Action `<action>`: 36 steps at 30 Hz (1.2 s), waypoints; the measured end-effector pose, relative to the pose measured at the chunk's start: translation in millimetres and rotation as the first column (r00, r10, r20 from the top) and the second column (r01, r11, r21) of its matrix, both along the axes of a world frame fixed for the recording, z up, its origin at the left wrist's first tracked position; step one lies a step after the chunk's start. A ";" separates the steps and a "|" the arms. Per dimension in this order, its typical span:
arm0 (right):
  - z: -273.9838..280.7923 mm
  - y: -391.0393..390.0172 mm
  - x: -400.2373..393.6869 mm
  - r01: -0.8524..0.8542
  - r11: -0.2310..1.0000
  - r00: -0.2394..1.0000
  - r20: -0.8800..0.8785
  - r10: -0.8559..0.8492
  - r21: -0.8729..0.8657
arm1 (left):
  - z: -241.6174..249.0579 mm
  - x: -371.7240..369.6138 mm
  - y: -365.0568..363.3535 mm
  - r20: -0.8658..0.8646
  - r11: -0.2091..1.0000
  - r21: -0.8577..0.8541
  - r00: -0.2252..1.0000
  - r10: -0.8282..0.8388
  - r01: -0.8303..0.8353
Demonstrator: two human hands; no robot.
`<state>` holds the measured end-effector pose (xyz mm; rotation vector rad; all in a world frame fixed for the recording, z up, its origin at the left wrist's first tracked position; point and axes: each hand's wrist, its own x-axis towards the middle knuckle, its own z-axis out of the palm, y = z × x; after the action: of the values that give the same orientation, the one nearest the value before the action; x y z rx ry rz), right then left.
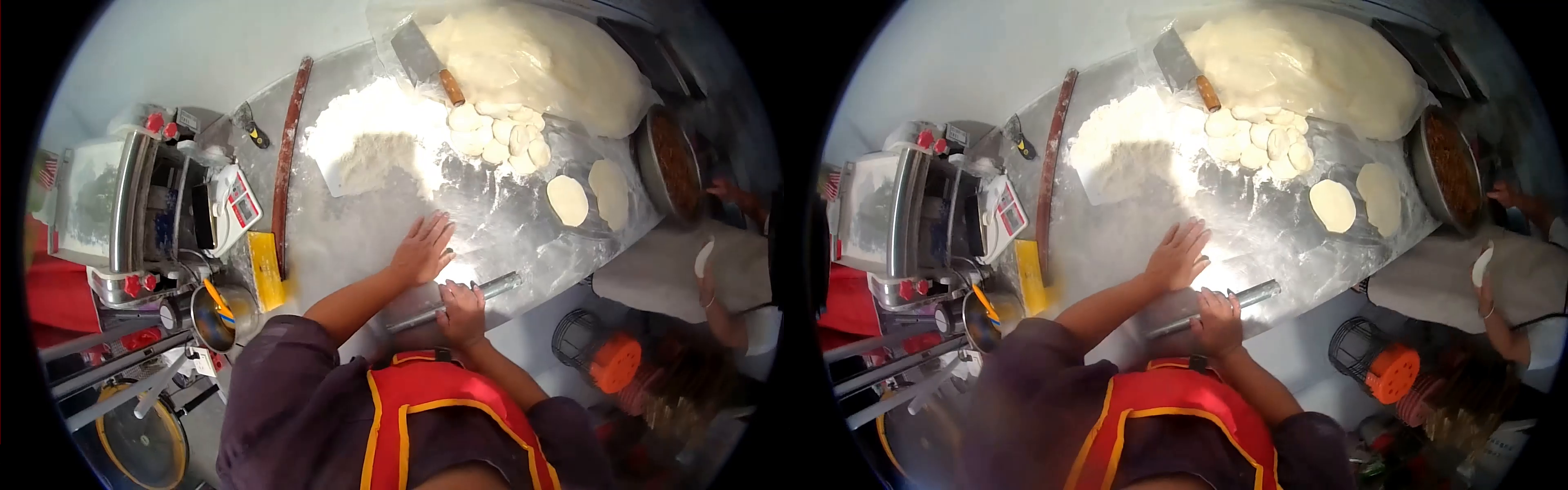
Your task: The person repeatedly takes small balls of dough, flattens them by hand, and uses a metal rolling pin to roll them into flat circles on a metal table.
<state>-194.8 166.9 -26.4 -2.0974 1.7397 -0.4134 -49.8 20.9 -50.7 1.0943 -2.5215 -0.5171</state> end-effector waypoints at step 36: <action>-5.7 -163.6 -19.3 0.167 0.954 0.903 -0.350 -0.249 -0.248 | 22.4 36.9 -70.6 -0.002 0.922 -0.247 0.952 0.307 -0.298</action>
<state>-214.1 3.3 -32.1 -2.2605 2.2463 -0.2744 -12.9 -49.8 -28.2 1.3691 -2.3052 -0.0984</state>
